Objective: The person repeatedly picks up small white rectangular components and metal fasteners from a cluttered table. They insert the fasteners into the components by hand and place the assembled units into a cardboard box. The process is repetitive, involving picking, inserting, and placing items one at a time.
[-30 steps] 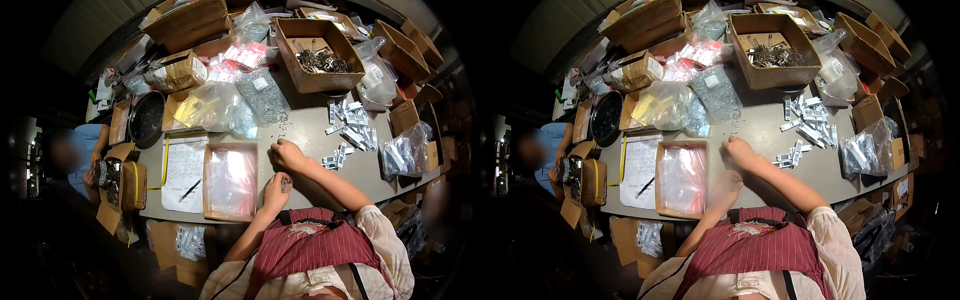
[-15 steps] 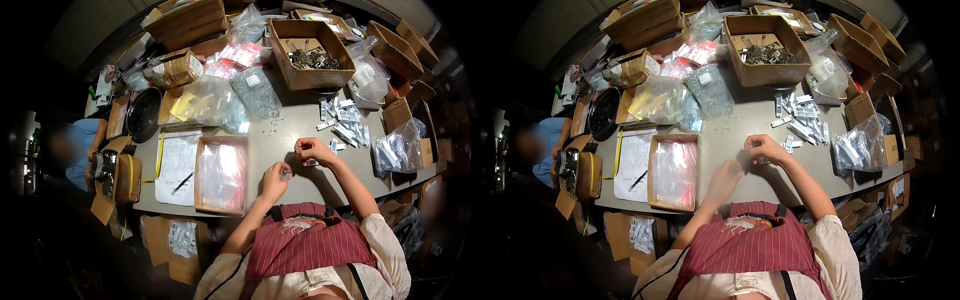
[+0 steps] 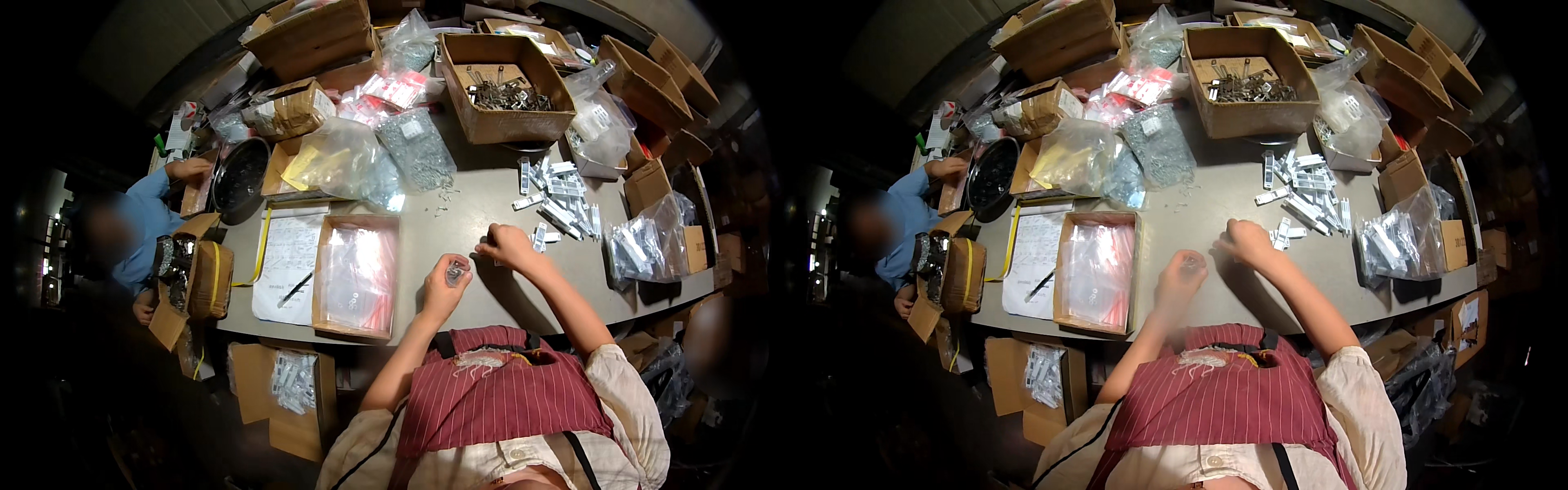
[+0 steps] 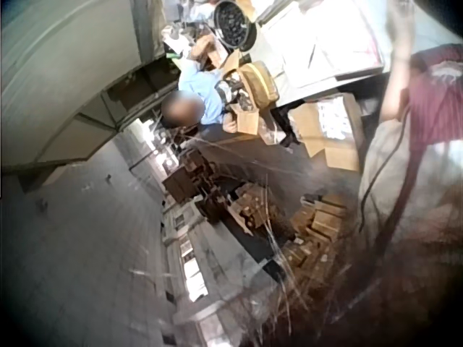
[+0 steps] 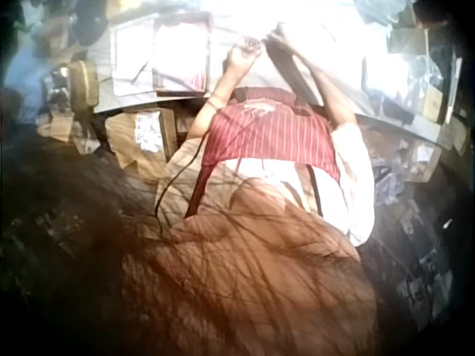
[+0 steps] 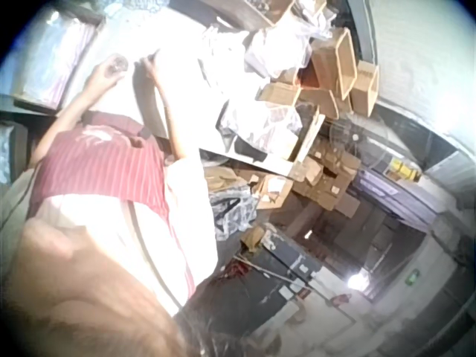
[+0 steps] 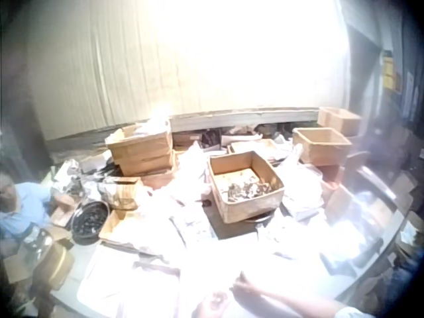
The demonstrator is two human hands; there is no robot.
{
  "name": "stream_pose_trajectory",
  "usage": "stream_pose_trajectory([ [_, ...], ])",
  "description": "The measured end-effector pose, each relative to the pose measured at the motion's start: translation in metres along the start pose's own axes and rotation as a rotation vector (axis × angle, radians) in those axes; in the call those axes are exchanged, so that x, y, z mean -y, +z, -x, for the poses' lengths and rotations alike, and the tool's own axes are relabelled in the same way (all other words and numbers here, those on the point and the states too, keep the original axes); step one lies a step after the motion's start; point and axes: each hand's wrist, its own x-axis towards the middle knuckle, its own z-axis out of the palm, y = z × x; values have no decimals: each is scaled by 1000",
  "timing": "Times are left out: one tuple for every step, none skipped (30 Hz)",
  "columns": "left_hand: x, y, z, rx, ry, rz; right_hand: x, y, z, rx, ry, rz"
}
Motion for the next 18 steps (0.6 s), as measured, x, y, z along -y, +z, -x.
stream_pose_trajectory([
  [-2, -2, 0, 12, -47, 30, -4, 16, 3, -67, -34, 75],
  [-2, -3, 1, 5, -21, 19, -8, 26, 6, -26, -83, 118],
  [-2, -3, 1, 1, 5, 7, -12, 35, 8, 5, -107, 141],
  [-1, -4, 3, -9, 28, -5, -6, 36, 10, 40, -135, 163],
  [4, -5, 4, -30, 46, -36, -4, 34, 12, 45, -165, 155],
  [11, -5, 4, -48, 65, -68, -3, 31, 15, 48, -192, 146],
  [15, -5, 4, -65, 85, -98, 3, 21, 18, 50, -218, 139],
  [11, -4, 2, -68, 52, -142, 12, 7, 22, -14, -256, -4],
  [5, -3, 3, -71, 17, -186, 24, -6, 29, -75, -292, -147],
  [2, 0, 6, -61, -20, -226, 31, -11, 37, -138, -315, -289],
  [4, 1, 7, -37, -47, -232, 38, -16, 39, -183, -478, -335],
  [7, 2, 8, -13, -74, -239, 44, -24, 48, -9, -423, -326],
  [8, 4, 4, 18, -90, -247, 43, -28, 51, -28, -439, -284],
  [8, 7, 3, 7, -68, -251, 40, -32, 54, -46, -455, -241],
  [8, 10, 4, -6, -47, -253, 26, -28, 53, -162, -346, -220],
  [8, 13, 4, -15, -25, -255, 4, -21, 51, -278, -233, -197],
  [7, 12, 6, -37, -25, -250, -11, -22, 49, -300, -22, -56],
  [7, 11, 5, -52, -36, -221, -26, -24, 50, -316, 94, 61],
])
